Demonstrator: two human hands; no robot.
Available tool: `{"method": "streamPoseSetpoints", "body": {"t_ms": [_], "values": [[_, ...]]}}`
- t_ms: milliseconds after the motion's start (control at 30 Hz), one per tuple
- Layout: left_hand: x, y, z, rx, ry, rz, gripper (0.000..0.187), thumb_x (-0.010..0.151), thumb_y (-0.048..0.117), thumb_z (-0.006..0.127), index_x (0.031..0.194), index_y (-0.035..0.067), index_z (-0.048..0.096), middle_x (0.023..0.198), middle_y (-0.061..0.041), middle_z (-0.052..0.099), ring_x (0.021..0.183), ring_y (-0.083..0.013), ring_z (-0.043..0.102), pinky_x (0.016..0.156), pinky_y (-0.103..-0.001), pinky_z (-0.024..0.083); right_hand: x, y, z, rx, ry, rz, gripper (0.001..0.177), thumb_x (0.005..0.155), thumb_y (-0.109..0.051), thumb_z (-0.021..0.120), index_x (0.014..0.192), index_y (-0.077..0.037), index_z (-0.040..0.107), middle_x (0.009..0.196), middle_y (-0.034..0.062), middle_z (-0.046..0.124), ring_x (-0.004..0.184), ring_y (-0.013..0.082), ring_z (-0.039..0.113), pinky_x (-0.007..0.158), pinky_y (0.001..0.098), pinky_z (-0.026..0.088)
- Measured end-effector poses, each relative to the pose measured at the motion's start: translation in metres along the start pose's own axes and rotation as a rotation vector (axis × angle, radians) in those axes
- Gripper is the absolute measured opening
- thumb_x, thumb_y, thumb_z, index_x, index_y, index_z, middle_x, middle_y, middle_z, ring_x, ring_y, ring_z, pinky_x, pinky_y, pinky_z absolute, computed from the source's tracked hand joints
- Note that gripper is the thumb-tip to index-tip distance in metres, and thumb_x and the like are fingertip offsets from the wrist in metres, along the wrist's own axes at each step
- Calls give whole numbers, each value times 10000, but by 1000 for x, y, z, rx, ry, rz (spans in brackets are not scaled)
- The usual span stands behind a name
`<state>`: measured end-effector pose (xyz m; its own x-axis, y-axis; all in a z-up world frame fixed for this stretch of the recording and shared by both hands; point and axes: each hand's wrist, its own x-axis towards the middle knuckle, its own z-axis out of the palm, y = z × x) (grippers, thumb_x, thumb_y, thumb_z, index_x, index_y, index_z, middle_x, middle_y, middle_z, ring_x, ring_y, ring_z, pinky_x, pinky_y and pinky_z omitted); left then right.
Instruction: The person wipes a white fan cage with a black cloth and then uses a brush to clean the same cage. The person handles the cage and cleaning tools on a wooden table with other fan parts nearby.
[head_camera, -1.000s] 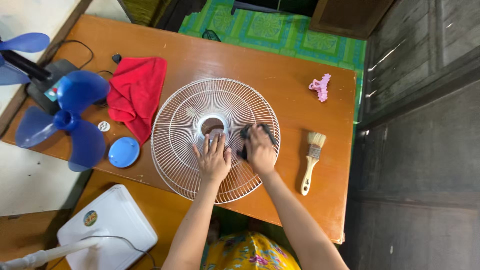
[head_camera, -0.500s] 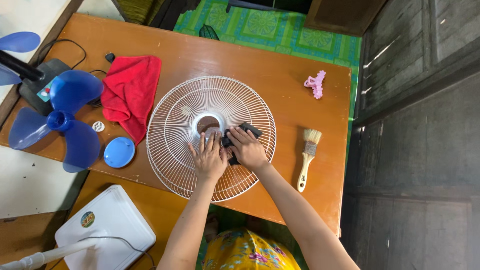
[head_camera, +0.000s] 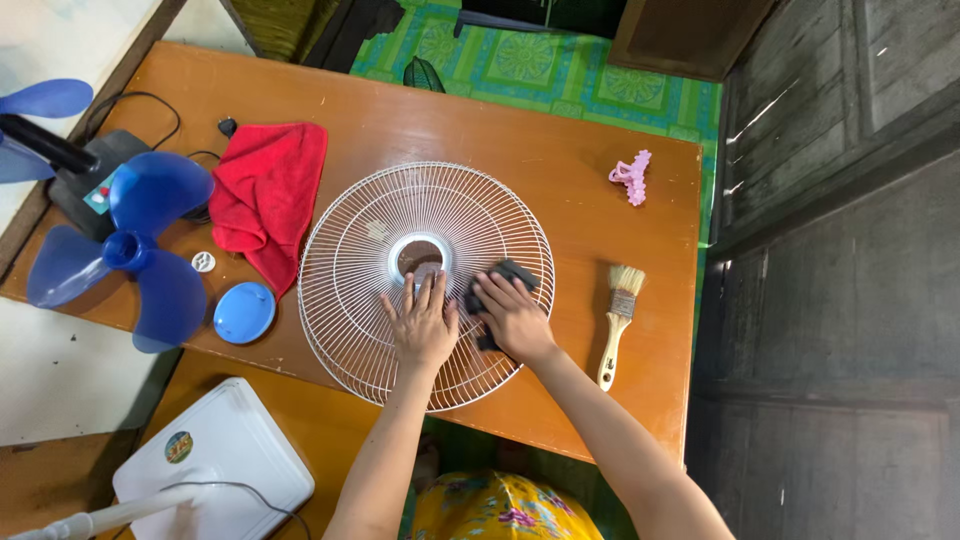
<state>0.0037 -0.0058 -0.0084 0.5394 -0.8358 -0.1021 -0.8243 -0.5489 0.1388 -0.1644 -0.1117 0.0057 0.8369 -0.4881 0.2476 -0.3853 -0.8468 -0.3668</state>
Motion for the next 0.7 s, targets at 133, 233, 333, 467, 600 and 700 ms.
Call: {"method": "streamPoseSetpoints", "body": {"t_ms": [133, 233, 333, 467, 600, 700], "values": [[-2, -6, 4, 27, 23, 7, 604, 1012, 459, 325, 1586, 271, 327, 1657, 32, 321, 1584, -254, 127, 1228, -666, -55, 37, -12, 16, -5, -41, -35, 505, 977, -297, 609, 1449, -118, 584, 1566, 41, 492, 1464, 233, 430, 1195, 484, 336], [-2, -4, 6, 30, 72, 30, 602, 1000, 483, 339, 1562, 265, 335, 1644, 23, 324, 1561, -263, 127, 1204, -669, -50, 34, -14, 15, -12, -26, -28, 481, 991, -299, 598, 1442, -132, 586, 1575, 37, 492, 1470, 226, 430, 1206, 481, 331], [-2, -4, 3, 28, 50, 14, 613, 998, 482, 306, 1578, 285, 331, 1634, 23, 358, 1563, -254, 145, 1215, -676, -43, 17, -10, 7, 9, -20, 23, 485, 982, -302, 593, 1444, -156, 583, 1579, 22, 490, 1470, 220, 423, 1202, 476, 329], [-2, -4, 4, -19, 33, 5, 615, 1035, 531, 234, 1593, 282, 305, 1625, 19, 361, 1555, -264, 144, 1219, -674, -41, -17, 1, 0, -8, -27, 57, 507, 982, -315, 582, 1466, -165, 569, 1583, 24, 474, 1470, 217, 406, 1202, 477, 316], [-3, -1, 2, -31, 30, -2, 620, 1027, 514, 246, 1600, 282, 302, 1619, 18, 361, 1552, -266, 145, 1216, -677, -35, -10, 5, 3, -4, -37, 50, 483, 1000, -308, 576, 1462, -167, 577, 1584, 13, 476, 1476, 210, 411, 1209, 474, 314], [-3, -2, -1, -18, 37, 4, 612, 1005, 486, 301, 1581, 281, 329, 1627, 30, 350, 1553, -262, 149, 1214, -678, -27, 16, -4, 12, 6, -35, 29, 467, 994, -295, 581, 1440, -158, 593, 1571, 16, 493, 1471, 225, 420, 1205, 486, 318]]}}
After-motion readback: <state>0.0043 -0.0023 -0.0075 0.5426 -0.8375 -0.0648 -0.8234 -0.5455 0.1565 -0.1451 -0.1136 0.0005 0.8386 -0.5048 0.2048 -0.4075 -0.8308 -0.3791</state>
